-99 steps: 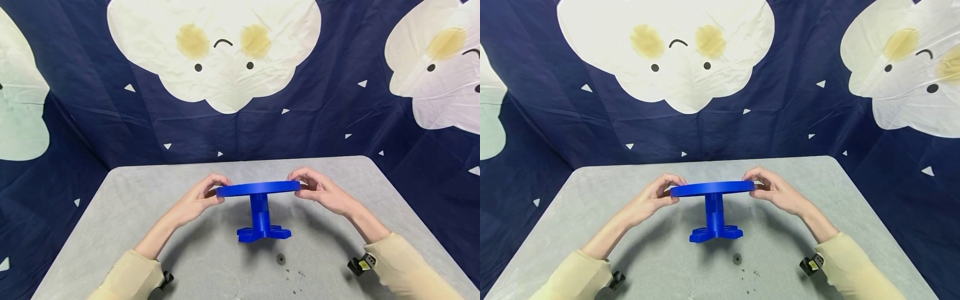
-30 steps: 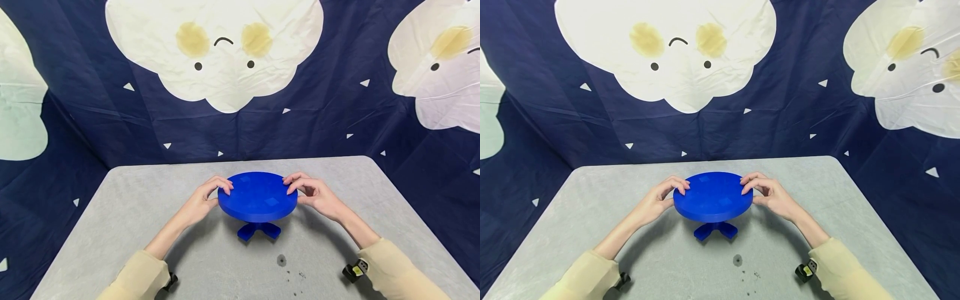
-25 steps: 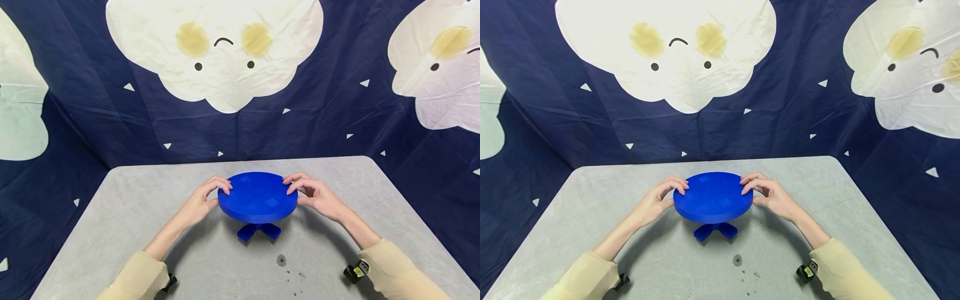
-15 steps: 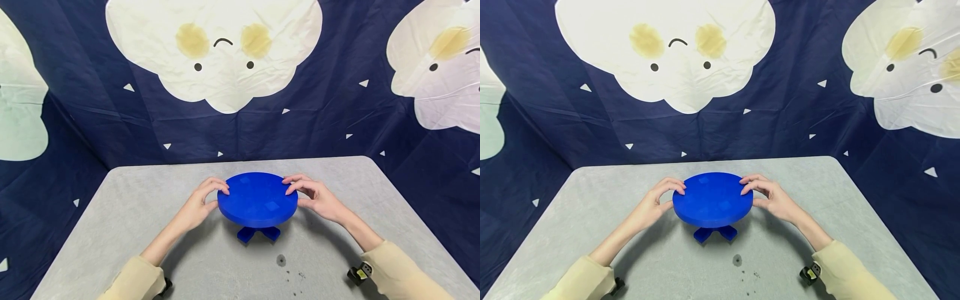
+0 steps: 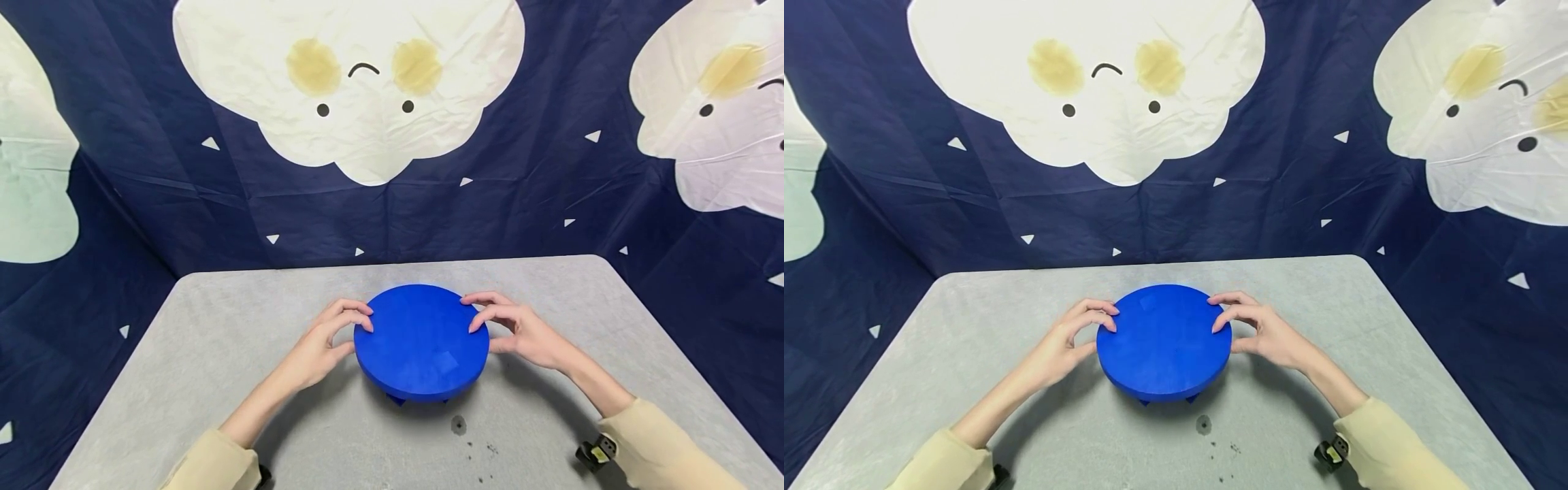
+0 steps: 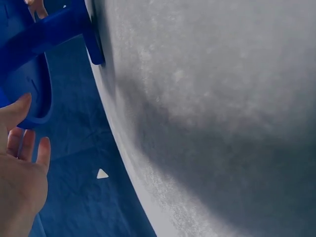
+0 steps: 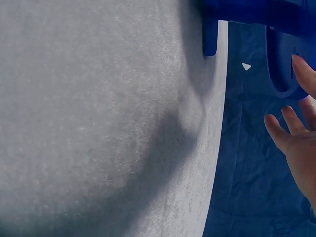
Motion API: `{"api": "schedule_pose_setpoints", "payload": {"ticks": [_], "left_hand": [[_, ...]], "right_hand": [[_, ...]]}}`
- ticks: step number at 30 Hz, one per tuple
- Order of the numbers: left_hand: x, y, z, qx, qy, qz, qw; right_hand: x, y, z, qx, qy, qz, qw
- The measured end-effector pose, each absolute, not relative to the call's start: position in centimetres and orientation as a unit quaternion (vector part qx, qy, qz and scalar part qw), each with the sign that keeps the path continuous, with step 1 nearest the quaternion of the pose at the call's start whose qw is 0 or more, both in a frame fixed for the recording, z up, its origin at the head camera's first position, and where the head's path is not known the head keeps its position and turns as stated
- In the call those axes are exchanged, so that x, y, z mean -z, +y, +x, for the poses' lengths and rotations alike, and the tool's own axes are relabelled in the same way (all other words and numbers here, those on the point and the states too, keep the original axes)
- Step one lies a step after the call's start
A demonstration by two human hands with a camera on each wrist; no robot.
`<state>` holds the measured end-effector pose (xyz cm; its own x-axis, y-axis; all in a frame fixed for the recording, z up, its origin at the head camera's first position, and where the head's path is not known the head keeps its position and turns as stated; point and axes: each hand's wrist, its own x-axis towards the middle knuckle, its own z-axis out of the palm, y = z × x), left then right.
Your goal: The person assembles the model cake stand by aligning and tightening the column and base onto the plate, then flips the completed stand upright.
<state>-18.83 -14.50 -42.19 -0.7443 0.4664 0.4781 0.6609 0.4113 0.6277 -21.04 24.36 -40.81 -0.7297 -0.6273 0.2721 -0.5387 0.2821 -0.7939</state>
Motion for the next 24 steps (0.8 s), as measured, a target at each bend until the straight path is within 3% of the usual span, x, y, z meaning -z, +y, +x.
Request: {"api": "schedule_pose_setpoints", "payload": {"ticks": [8, 24], "left_hand": [[42.7, -14.5, -18.0, 0.392, -0.834, -0.356, 0.153], [43.0, -14.5, -17.3, 0.373, -0.839, -0.363, 0.156]], "right_hand": [[40.9, 24.3, -20.7, 0.491, 0.790, -0.361, 0.073], [41.1, 24.4, -20.5, 0.484, 0.792, -0.362, 0.084]]}}
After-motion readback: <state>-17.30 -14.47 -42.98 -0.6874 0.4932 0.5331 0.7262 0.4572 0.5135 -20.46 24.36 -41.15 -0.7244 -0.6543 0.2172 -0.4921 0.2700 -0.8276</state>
